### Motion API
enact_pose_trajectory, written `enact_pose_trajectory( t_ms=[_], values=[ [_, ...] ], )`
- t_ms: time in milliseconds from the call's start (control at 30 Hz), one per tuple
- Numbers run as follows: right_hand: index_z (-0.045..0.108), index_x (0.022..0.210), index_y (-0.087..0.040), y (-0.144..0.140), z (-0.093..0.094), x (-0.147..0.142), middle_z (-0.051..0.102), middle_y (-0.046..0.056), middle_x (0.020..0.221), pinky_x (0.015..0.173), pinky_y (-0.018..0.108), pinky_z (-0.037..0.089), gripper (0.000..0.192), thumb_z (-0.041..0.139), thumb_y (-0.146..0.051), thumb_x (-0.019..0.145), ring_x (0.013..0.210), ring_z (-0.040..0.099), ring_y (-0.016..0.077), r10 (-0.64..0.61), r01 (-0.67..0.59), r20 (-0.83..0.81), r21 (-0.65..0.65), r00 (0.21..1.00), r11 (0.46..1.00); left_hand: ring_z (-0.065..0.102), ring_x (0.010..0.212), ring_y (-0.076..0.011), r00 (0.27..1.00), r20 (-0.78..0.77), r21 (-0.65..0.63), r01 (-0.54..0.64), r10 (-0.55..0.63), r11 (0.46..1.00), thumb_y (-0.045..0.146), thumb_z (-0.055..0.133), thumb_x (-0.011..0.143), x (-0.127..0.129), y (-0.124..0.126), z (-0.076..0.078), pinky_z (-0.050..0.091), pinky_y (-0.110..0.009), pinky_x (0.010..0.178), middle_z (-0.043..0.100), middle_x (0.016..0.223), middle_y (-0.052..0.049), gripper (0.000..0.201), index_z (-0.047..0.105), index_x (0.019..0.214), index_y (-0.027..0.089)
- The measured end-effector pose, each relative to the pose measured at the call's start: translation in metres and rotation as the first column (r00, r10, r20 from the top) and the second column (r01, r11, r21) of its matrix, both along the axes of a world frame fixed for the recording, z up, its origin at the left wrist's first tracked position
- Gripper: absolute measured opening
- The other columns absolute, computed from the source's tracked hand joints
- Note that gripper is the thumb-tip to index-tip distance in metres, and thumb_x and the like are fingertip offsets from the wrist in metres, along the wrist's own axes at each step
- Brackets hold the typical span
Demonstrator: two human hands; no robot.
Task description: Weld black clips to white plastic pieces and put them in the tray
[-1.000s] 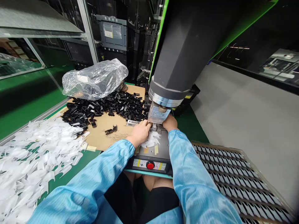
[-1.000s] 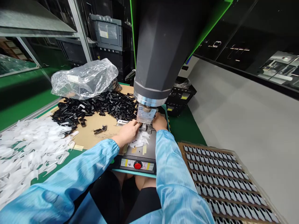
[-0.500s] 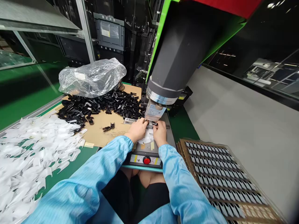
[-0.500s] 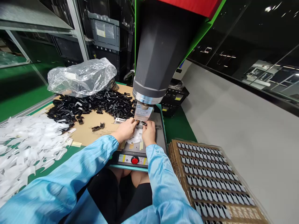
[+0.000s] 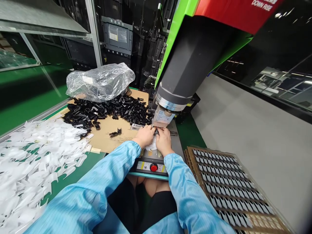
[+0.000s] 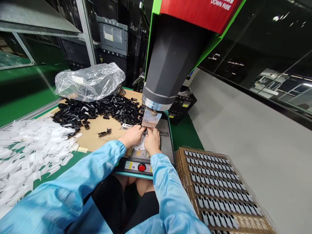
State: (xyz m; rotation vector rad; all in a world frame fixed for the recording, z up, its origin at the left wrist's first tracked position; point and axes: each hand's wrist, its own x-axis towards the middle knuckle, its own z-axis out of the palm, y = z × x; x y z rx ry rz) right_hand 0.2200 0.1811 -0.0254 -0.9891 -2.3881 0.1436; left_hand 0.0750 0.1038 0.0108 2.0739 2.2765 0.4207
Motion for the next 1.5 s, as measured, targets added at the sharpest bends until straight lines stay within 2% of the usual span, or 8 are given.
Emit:
enact_pose_trajectory(
  t_ms=[300, 467, 600, 700, 833, 1000, 1233, 1500],
  values=[
    [0.048, 0.158, -0.029, 0.002, 0.006, -0.001, 0.050, 0.018, 0.145, 0.106, 0.054, 0.047, 0.066, 0.057, -0.019, 0.093, 0.129, 0.045, 0.0383, -0.033, 0.033, 0.186, 0.006, 0.982, 0.999, 0.056, 0.130, -0.0338, 1.000, -0.010, -0.018, 0.006, -0.006, 1.000, 0.017, 0.054, 0.097, 0.002, 0.001, 0.005, 0.049, -0.050, 0.106, 0.064, 0.134, -0.018, 0.047, 0.057, 0.143, 0.018],
    [0.046, 0.159, -0.030, 0.001, 0.007, 0.006, 0.049, 0.017, 0.148, 0.107, 0.056, 0.046, 0.067, 0.059, -0.025, 0.093, 0.133, 0.044, 0.0384, -0.036, 0.041, 0.139, -0.033, 0.990, 0.999, 0.058, 0.129, -0.0333, 1.000, -0.030, -0.031, -0.008, 0.007, 0.999, 0.020, 0.060, 0.093, 0.002, 0.002, 0.010, 0.048, -0.049, 0.107, 0.064, 0.134, -0.016, 0.048, 0.058, 0.142, 0.022],
    [0.041, 0.162, -0.028, -0.013, 0.004, 0.036, 0.049, 0.014, 0.153, 0.112, 0.055, 0.043, 0.071, 0.055, -0.023, 0.092, 0.138, 0.044, 0.0353, -0.028, 0.028, 0.010, -0.026, 1.000, 0.999, 0.060, 0.127, -0.0318, 0.999, -0.019, -0.018, -0.028, 0.027, 0.999, 0.026, 0.057, 0.097, -0.004, -0.007, 0.014, 0.048, -0.047, 0.108, 0.066, 0.133, -0.015, 0.052, 0.054, 0.148, 0.023],
    [0.050, 0.155, -0.029, -0.026, -0.004, 0.080, 0.054, 0.013, 0.152, 0.114, 0.057, 0.042, 0.062, 0.053, -0.024, 0.094, 0.139, 0.046, 0.0345, -0.068, 0.069, -0.053, 0.009, 0.996, 0.998, 0.061, 0.127, -0.0323, 1.000, 0.008, 0.004, -0.026, 0.026, 1.000, 0.033, 0.055, 0.101, -0.013, -0.029, 0.014, 0.048, -0.046, 0.109, 0.064, 0.136, -0.016, 0.057, 0.048, 0.156, 0.022],
    [0.055, 0.151, -0.031, -0.049, -0.027, 0.148, 0.056, 0.010, 0.155, 0.118, 0.062, 0.038, 0.054, 0.049, -0.027, 0.098, 0.146, 0.043, 0.0355, -0.146, 0.146, -0.058, 0.006, 0.988, 0.989, 0.060, 0.133, -0.0328, 0.999, 0.034, -0.058, 0.015, -0.013, 0.998, 0.043, 0.059, 0.099, -0.027, -0.082, -0.001, 0.046, -0.045, 0.114, 0.061, 0.145, -0.016, 0.057, 0.055, 0.153, 0.024],
    [0.041, 0.162, -0.041, -0.072, -0.059, 0.197, 0.049, 0.004, 0.166, 0.116, 0.067, 0.038, 0.068, 0.048, -0.025, 0.097, 0.154, 0.038, 0.0375, -0.144, 0.147, 0.063, -0.048, 0.988, 0.988, 0.038, 0.157, -0.0388, 0.996, -0.032, -0.245, 0.070, -0.080, 0.967, 0.040, 0.080, 0.080, -0.034, -0.141, -0.025, 0.033, -0.053, 0.127, 0.038, 0.172, -0.015, 0.094, 0.040, 0.164, 0.030],
    [0.043, 0.162, -0.043, -0.073, -0.059, 0.202, 0.050, 0.000, 0.166, 0.121, 0.066, 0.033, 0.071, 0.050, -0.021, 0.095, 0.156, 0.037, 0.0370, -0.137, 0.139, 0.105, -0.012, 0.985, 0.990, 0.036, 0.157, -0.0378, 0.993, -0.093, -0.269, 0.046, -0.073, 0.962, 0.034, 0.077, 0.081, -0.030, -0.147, -0.029, 0.032, -0.054, 0.127, 0.035, 0.174, -0.016, 0.097, 0.034, 0.168, 0.027],
    [0.044, 0.163, -0.035, -0.087, -0.046, 0.188, 0.040, -0.003, 0.173, 0.130, 0.060, 0.019, 0.072, 0.046, -0.015, 0.094, 0.161, 0.028, 0.0320, -0.252, 0.272, 0.224, -0.063, 0.941, 0.960, 0.034, 0.159, -0.0413, 0.991, -0.119, -0.300, 0.021, -0.059, 0.954, 0.028, 0.080, 0.078, -0.019, -0.142, -0.027, 0.030, -0.053, 0.128, 0.032, 0.174, -0.023, 0.102, 0.033, 0.168, 0.016]
  ],
)
